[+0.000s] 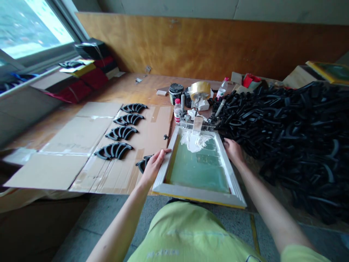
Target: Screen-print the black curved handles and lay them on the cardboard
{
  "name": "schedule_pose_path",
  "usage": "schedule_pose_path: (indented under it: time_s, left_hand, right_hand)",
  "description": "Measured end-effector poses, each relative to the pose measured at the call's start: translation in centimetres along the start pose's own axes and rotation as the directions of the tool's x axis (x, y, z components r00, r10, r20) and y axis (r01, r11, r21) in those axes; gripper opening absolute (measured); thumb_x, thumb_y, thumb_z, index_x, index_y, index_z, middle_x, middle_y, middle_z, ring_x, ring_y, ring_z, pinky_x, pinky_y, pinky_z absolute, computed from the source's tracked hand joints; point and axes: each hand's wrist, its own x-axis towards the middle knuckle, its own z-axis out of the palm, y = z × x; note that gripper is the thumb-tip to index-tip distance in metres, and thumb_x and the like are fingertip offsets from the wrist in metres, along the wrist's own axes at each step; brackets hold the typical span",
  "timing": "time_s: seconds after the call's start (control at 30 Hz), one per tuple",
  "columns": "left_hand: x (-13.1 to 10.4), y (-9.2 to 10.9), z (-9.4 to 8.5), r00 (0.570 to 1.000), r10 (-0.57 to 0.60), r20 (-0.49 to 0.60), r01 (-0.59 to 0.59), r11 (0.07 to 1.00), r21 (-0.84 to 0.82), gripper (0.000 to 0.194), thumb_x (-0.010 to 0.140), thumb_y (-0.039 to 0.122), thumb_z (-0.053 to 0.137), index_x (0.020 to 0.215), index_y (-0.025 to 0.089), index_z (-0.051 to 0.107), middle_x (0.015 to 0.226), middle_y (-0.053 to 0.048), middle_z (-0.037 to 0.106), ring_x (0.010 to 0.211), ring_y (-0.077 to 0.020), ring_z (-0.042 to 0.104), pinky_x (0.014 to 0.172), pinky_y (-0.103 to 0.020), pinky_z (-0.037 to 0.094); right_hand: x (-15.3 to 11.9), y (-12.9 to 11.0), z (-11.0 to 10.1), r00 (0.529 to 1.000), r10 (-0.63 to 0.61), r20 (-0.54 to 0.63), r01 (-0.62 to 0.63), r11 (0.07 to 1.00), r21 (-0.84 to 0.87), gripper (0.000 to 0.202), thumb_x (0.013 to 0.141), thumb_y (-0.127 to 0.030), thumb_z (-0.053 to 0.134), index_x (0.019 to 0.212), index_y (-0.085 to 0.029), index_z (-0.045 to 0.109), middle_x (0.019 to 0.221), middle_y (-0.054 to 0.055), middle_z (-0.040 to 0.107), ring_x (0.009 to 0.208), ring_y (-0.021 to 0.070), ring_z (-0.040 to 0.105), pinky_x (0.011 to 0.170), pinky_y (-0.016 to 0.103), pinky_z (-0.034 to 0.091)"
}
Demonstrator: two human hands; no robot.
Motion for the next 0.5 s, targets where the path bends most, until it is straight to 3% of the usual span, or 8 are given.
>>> schedule_pose_path:
  time_s: [0.07,0.13,0.23,0.3,0.37,0.43,0.5]
  left_hand:
    - [-0.3,-3.4,0.2,0.996,-0.084,0.023,0.084,0.996,0.003,0.063,0.08,0.061,0.057,0.124,0.017,0.062,0.092,-0.005,0.069,0.075,-0.0164,0.06,0.062,-0.023,0.046]
    - [0.0,-6.7,0.6,0.99,-0.139,0.036,0.139,0.99,0.0,0.072,0.079,0.058,0.06,0.138,0.019,0.05,0.085,-0.003,0.067,0.068,-0.0147,0.059,0.06,-0.023,0.045]
    - [0.8,-10.0,1.2,0.989,-0.145,0.018,0.144,0.988,0.051,0.072,0.082,0.055,0.057,0.143,0.02,0.043,0.084,-0.002,0.066,0.068,-0.0147,0.059,0.063,-0.025,0.047]
    - [1.1,-11.1,1.3,0.991,-0.133,0.003,0.132,0.988,0.082,0.07,0.082,0.055,0.057,0.141,0.019,0.046,0.086,-0.003,0.067,0.072,-0.0158,0.06,0.065,-0.026,0.048]
    - [1.1,-11.3,1.2,0.99,-0.14,0.0,0.139,0.986,0.09,0.068,0.082,0.056,0.056,0.14,0.02,0.049,0.087,-0.004,0.067,0.073,-0.0166,0.061,0.066,-0.026,0.048]
    - [1.0,-11.2,1.2,0.989,-0.149,-0.001,0.148,0.985,0.083,0.067,0.082,0.056,0.056,0.139,0.02,0.05,0.087,-0.003,0.068,0.073,-0.0166,0.061,0.066,-0.026,0.049]
    - [0.9,-11.0,1.2,0.989,-0.149,-0.006,0.149,0.986,0.079,0.066,0.083,0.056,0.055,0.138,0.02,0.051,0.087,-0.003,0.068,0.073,-0.0163,0.061,0.066,-0.026,0.049]
  right_hand:
    - [2.2,-1.0,-0.3,0.996,-0.076,-0.05,0.074,0.997,-0.036,0.036,0.086,-0.019,0.054,0.121,-0.013,0.063,0.119,0.015,0.064,0.111,0.026,0.059,0.097,0.043,0.048]
    - [4.4,-3.6,0.7,0.974,-0.225,-0.036,0.222,0.973,-0.058,0.052,0.082,-0.02,0.063,0.133,-0.015,0.053,0.136,0.016,0.052,0.125,0.0299,0.047,0.106,0.047,0.04]
    - [6.7,-8.0,3.2,0.931,-0.32,0.174,0.343,0.93,-0.128,0.046,0.081,-0.018,0.065,0.126,-0.014,0.056,0.125,0.017,0.056,0.119,0.0301,0.05,0.101,0.043,0.042]
    - [6.8,-9.6,4.6,0.901,-0.283,0.329,0.355,0.917,-0.183,0.026,0.083,-0.015,0.06,0.109,-0.013,0.062,0.105,0.014,0.064,0.103,0.0275,0.057,0.09,0.039,0.045]
    - [5.7,-10.0,5.1,0.871,-0.278,0.405,0.385,0.899,-0.211,0.015,0.084,-0.012,0.055,0.096,-0.013,0.064,0.096,0.013,0.066,0.093,0.0253,0.058,0.083,0.035,0.045]
    - [3.7,-9.5,4.5,0.824,-0.368,0.431,0.477,0.861,-0.177,0.015,0.083,-0.009,0.052,0.09,-0.014,0.064,0.094,0.012,0.066,0.092,0.0239,0.058,0.081,0.033,0.043]
    - [1.7,-8.6,3.2,0.73,-0.501,0.464,0.599,0.797,-0.082,0.018,0.081,-0.007,0.051,0.089,-0.014,0.065,0.093,0.01,0.066,0.092,0.0227,0.057,0.08,0.031,0.042]
